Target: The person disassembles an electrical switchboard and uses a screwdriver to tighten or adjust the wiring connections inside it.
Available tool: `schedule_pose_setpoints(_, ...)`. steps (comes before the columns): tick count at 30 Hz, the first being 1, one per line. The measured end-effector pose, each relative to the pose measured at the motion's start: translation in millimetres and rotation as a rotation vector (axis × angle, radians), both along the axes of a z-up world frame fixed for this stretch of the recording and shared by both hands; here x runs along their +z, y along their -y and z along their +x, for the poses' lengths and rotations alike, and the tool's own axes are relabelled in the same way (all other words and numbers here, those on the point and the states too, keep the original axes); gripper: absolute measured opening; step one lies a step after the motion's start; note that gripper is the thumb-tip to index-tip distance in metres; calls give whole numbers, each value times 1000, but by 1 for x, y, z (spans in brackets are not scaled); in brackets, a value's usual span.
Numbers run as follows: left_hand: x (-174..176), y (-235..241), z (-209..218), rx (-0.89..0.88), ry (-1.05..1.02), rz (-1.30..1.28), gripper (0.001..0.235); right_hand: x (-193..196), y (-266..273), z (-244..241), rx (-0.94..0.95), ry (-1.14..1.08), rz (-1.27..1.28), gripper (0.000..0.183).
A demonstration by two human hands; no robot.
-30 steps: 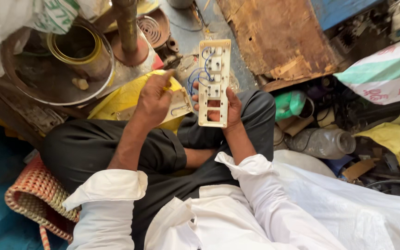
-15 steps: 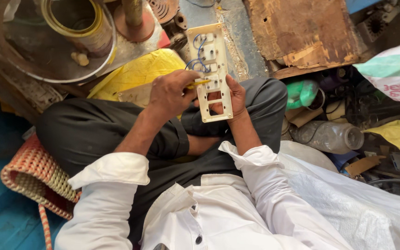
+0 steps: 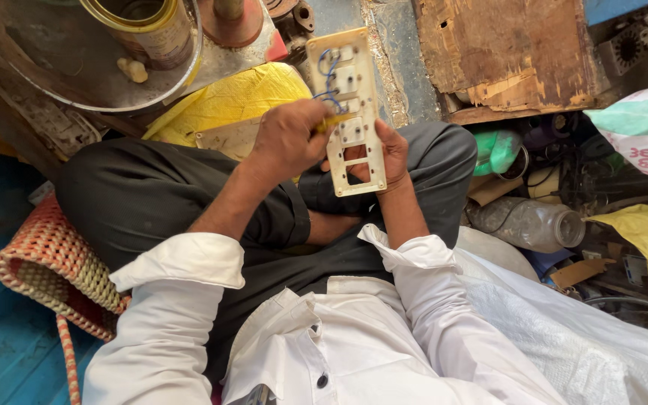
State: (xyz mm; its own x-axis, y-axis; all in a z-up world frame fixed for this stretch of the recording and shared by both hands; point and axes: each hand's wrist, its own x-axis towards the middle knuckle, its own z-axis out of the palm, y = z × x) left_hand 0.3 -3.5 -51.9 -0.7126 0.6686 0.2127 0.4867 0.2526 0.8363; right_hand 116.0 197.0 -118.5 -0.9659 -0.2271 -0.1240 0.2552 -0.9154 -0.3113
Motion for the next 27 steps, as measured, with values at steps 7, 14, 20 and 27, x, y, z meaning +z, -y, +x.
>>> schedule_pose_setpoints(7,0,4,-16,-156,767,556,10,26,-4,2,0,-73,-56,85)
schedule_pose_setpoints(14,14,16,-28,53,843,681,14,44,-2,10,-92,-190,-299,83)
schedule_pose_setpoints(20,2,3,-16,-202,694,241,20,42,4,20,-82,-160,-352,92)
schedule_pose_setpoints(27,14,4,-9,19,309,201,23,19,-1,14,-136,-48,-163,77)
